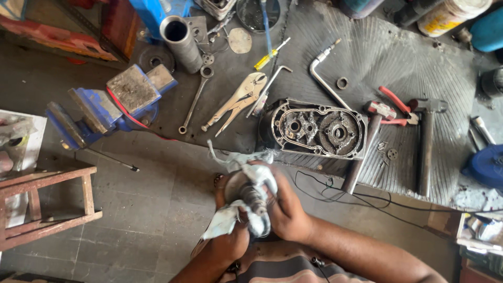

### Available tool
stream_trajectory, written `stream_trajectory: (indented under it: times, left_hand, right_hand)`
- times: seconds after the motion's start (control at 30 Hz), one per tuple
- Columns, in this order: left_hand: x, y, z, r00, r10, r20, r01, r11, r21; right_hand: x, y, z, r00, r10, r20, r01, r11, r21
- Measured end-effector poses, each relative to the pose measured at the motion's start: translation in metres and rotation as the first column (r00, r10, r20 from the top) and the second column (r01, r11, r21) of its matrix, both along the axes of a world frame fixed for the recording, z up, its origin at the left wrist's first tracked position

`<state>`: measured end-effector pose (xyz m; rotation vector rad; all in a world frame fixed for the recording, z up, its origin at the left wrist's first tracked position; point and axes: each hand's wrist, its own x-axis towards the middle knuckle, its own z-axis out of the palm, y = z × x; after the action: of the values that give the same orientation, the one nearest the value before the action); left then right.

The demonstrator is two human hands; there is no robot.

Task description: The person handles a disassembled motorcycle engine crankcase and crankshaft on a workshop bench, turning parts over and fitting a bearing by hand, then wipes the metal components with a blue cloth. They use a bench vise and tap a part with a hammer before carrying a component to a hydraulic press at the end.

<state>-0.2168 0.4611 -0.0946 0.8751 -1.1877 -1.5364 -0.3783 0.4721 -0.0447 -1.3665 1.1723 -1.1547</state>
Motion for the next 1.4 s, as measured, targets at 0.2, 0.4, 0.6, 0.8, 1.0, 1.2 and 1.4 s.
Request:
stream_trajectory:
  times: [0.2,0.4,0.6,0.8,1.0,1.2,1.4]
  left_hand:
    - [-0.006,0.001,0.006,0.998,0.046,-0.038,-0.045,0.998,0.033]
    - [-0.004,-0.008,0.015,0.996,0.077,-0.035,-0.075,0.997,0.032]
    - [-0.001,-0.023,0.018,0.999,0.052,0.008,-0.052,0.995,0.088]
    - [-0.003,-0.061,0.016,0.997,0.081,-0.014,-0.065,0.875,0.480]
    - [-0.038,-0.052,0.046,0.992,-0.103,-0.078,0.127,0.894,0.429]
    - [-0.095,-0.043,0.047,0.854,0.129,-0.503,0.290,0.685,0.668]
    - [-0.112,-0.046,0.019,0.797,0.319,-0.513,0.300,0.527,0.795]
  right_hand:
    - [0.004,-0.005,-0.002,1.000,-0.008,0.026,0.007,0.999,0.044]
    - [0.000,0.002,-0.014,0.992,0.033,0.118,-0.042,0.996,0.077]
    - [-0.006,-0.008,-0.019,0.928,-0.133,0.347,0.082,0.984,0.159]
    - [-0.027,0.000,0.006,0.985,0.123,0.123,-0.148,0.965,0.217]
    - [-0.063,0.006,0.007,0.963,0.030,-0.268,-0.062,0.992,-0.110]
    - [-0.074,0.010,0.009,0.949,-0.288,-0.132,0.269,0.952,-0.143]
    - [-0.087,0.013,0.009,0.793,-0.154,-0.589,-0.034,0.955,-0.295]
